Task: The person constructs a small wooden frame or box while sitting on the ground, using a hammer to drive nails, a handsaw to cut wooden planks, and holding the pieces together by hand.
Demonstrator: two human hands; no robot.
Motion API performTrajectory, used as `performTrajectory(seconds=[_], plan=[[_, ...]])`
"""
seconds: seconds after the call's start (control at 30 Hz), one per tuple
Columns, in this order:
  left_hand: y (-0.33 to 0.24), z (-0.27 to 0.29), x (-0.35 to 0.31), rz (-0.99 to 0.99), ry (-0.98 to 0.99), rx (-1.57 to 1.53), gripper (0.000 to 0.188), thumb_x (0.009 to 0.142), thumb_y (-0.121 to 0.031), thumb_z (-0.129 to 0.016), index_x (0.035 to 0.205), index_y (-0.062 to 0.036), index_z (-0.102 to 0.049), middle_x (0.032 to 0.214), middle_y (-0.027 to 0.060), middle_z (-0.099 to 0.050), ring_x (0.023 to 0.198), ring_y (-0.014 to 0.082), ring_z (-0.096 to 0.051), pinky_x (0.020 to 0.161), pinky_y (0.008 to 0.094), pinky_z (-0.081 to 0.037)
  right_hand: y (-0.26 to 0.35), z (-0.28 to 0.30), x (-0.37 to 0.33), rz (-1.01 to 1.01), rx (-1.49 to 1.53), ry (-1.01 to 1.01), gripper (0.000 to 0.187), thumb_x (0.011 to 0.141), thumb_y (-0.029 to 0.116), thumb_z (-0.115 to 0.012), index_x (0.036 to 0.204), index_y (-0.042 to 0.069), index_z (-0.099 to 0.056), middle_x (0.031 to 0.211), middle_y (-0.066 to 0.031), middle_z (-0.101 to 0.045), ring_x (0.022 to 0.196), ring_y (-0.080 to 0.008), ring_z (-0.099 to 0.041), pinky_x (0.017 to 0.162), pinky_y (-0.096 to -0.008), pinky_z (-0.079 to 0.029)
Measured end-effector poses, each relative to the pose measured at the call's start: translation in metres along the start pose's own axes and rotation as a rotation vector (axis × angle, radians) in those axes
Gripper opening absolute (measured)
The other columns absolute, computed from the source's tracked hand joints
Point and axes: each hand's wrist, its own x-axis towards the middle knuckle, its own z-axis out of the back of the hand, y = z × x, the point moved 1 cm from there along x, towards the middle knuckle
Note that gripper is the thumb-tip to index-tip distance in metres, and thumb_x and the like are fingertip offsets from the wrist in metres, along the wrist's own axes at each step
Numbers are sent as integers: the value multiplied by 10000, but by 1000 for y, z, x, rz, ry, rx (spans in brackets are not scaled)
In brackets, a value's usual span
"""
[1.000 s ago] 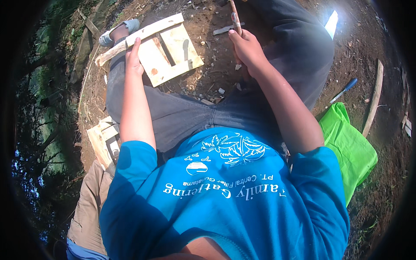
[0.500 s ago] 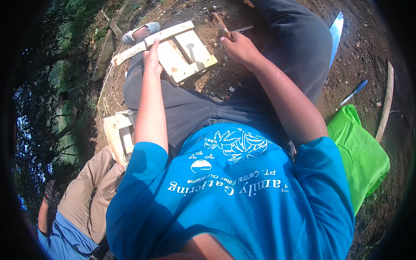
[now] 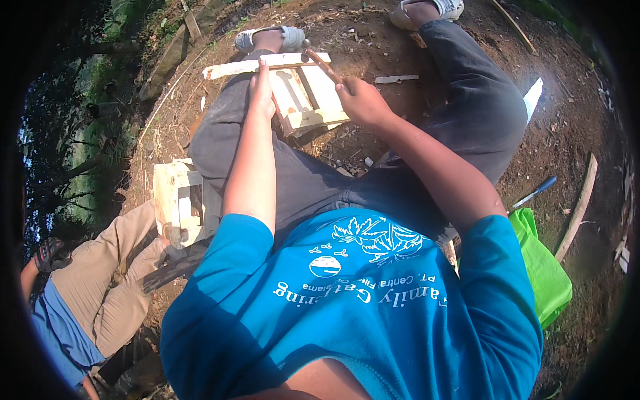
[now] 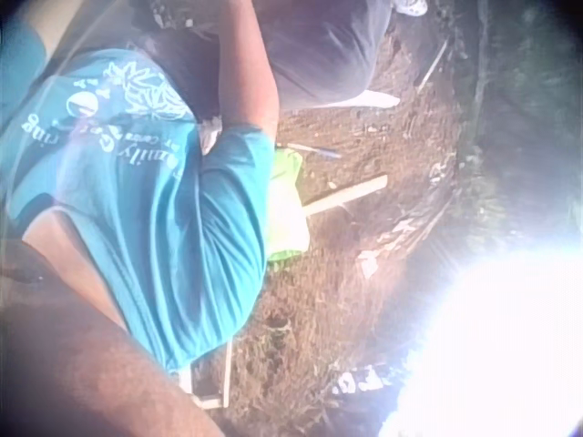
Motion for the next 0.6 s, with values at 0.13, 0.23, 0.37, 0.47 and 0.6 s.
performTrajectory(seconds=[0.13,0.23,0.37,0.47,0.6], plan=[[-12,-3,-4,62,-115,191,588,1002,-524,-617,1146,45,-582,982,108,-650,862,167,-590,786,350,-494,50,-4,24,253,121,-188,356,1064,299,-497,1219,11,-640,950,-207,-701,880,-333,-687,819,-427,-512],[-14,-5,-4,-38,-202,311,614,999,-512,-608,1101,94,-586,986,171,-666,901,227,-618,836,369,-494,68,-17,37,378,125,-391,280,1106,256,-456,1232,54,-604,788,-57,-582,700,-154,-558,670,-329,-466],[-17,-23,-8,-31,-145,279,593,991,-450,-614,1144,121,-578,1095,251,-673,1026,296,-658,885,395,-509,-15,-23,72,26,-329,1,363,1051,321,-494,1209,19,-619,1042,-258,-695,1029,-420,-678,911,-490,-494],[-12,-3,-1,-31,-216,349,595,983,-440,-626,1137,132,-576,1077,261,-680,986,299,-671,861,397,-519,19,1,76,131,25,-134,329,1100,321,-472,1245,80,-643,746,36,-491,586,-60,-466,523,-255,-373],[-14,-4,-4,-50,-295,424,573,981,-421,-622,1062,146,-600,1024,296,-696,979,359,-696,850,412,-526,111,30,54,395,635,-210,202,1122,277,-421,1182,108,-514,710,52,-412,505,-32,-337,443,-234,-296]])
